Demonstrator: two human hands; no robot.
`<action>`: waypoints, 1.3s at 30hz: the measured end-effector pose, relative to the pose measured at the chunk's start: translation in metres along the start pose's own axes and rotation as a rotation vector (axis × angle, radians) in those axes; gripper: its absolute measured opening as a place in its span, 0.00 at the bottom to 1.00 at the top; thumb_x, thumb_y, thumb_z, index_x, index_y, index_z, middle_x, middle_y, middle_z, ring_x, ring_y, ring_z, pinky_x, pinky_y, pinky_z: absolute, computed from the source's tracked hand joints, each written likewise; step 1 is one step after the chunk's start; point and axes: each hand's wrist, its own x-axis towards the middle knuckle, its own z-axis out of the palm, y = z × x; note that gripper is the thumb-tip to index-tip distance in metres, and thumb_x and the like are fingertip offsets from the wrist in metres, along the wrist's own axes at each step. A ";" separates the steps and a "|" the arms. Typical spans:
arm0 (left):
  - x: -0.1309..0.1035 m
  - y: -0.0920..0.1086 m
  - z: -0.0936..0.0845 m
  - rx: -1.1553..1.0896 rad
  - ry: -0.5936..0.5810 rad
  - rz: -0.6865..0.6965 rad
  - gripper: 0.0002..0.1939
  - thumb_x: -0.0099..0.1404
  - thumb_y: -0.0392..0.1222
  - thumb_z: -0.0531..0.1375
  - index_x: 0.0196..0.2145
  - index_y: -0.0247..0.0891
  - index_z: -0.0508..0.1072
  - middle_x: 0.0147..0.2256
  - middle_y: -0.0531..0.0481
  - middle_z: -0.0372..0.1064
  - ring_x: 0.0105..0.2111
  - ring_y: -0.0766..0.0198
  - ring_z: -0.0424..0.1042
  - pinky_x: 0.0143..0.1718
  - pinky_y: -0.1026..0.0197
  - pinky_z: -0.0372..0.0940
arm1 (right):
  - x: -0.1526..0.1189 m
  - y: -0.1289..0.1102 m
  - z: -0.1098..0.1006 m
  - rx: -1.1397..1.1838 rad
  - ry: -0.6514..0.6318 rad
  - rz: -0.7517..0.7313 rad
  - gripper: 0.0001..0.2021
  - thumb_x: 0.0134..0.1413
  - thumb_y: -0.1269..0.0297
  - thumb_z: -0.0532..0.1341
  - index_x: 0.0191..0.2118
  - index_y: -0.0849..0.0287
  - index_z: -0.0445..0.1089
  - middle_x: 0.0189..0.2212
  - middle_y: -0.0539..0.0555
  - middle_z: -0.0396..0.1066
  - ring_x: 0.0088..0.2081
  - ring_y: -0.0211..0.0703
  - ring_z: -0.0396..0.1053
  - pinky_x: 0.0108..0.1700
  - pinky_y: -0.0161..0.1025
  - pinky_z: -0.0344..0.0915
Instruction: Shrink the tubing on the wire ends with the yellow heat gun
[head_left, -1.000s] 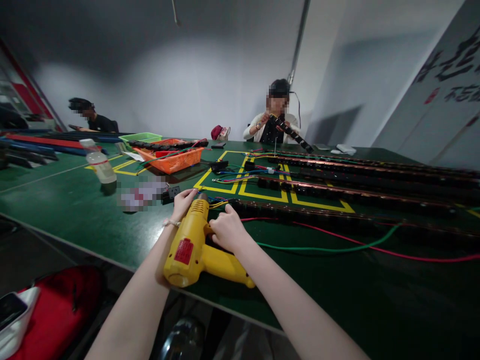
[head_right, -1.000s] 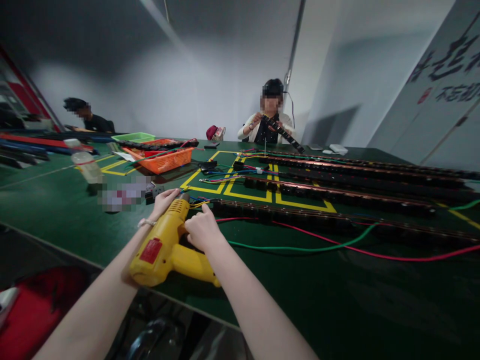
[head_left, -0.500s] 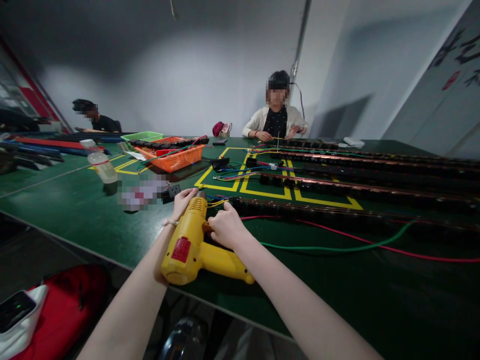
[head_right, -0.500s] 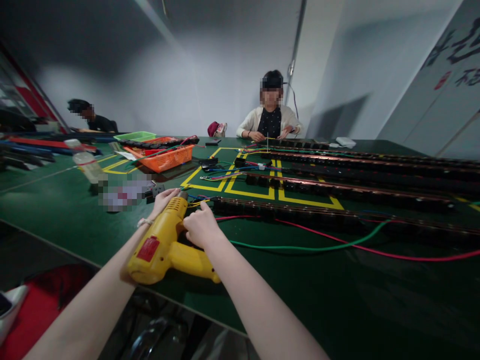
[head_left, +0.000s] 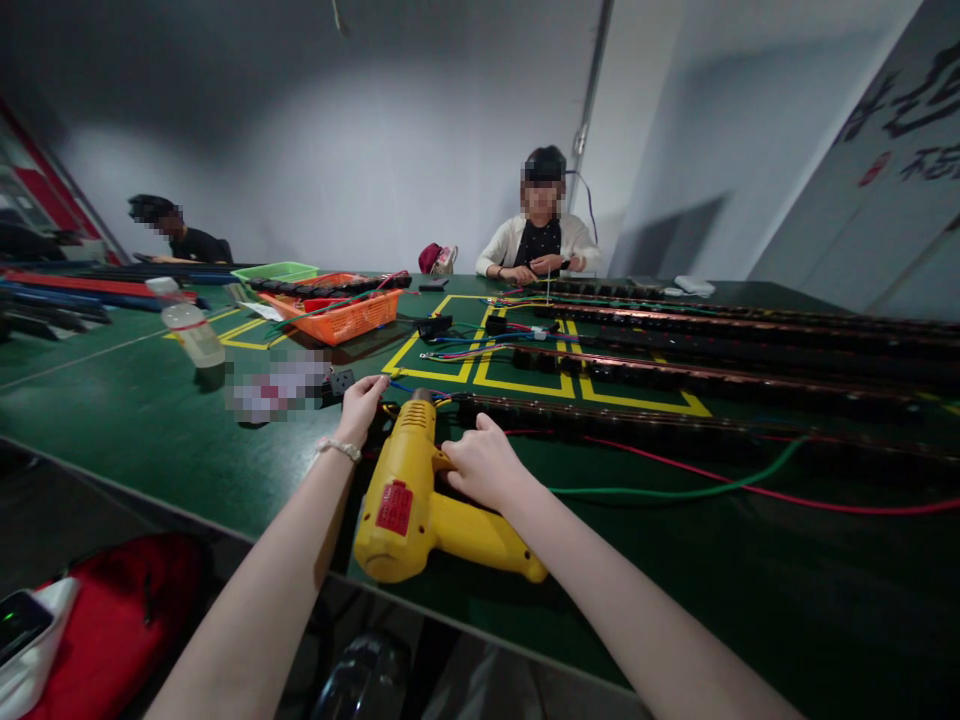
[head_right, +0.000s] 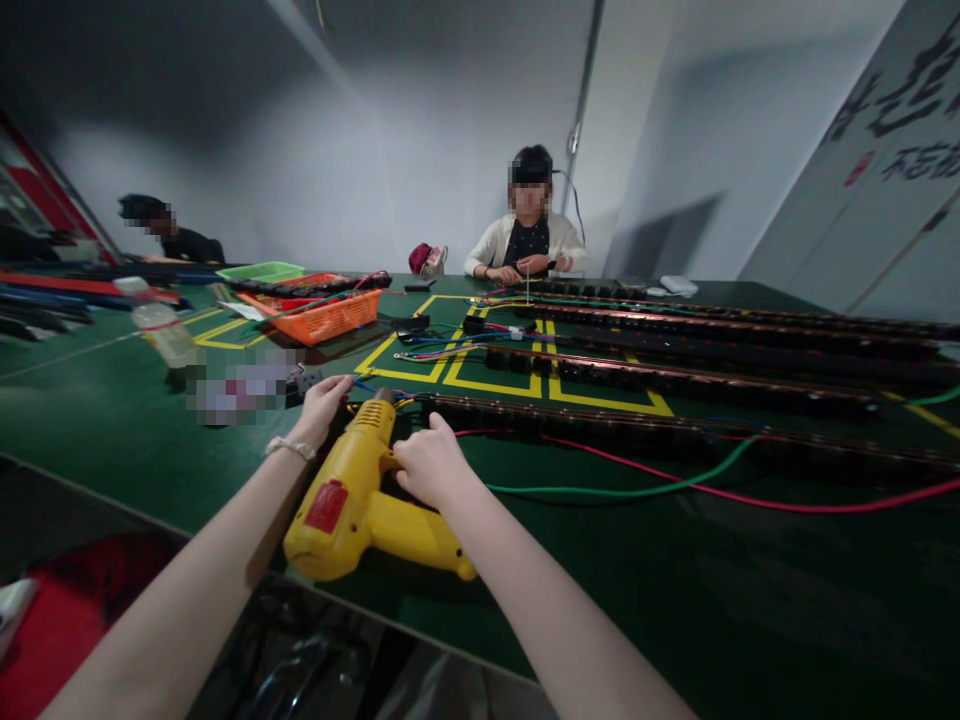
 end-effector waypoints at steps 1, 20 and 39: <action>0.000 0.000 0.001 -0.007 0.002 -0.002 0.29 0.38 0.62 0.66 0.30 0.33 0.77 0.27 0.48 0.72 0.27 0.66 0.64 0.29 0.64 0.57 | -0.004 0.002 0.000 -0.001 -0.002 0.010 0.15 0.59 0.55 0.57 0.44 0.61 0.67 0.41 0.53 0.69 0.42 0.41 0.68 0.48 0.49 0.65; -0.002 0.006 -0.002 0.002 -0.022 -0.053 0.28 0.39 0.59 0.68 0.31 0.32 0.77 0.26 0.48 0.73 0.26 0.64 0.66 0.29 0.63 0.58 | 0.013 -0.008 0.002 -0.027 0.009 0.023 0.15 0.59 0.55 0.57 0.45 0.61 0.67 0.42 0.54 0.69 0.43 0.42 0.68 0.47 0.49 0.65; -0.003 0.015 -0.008 0.056 -0.095 -0.060 0.16 0.65 0.47 0.58 0.47 0.34 0.69 0.45 0.45 0.68 0.41 0.59 0.70 0.42 0.53 0.68 | 0.038 -0.025 0.000 0.018 0.039 -0.023 0.15 0.59 0.55 0.57 0.45 0.61 0.67 0.43 0.54 0.69 0.44 0.42 0.68 0.48 0.49 0.65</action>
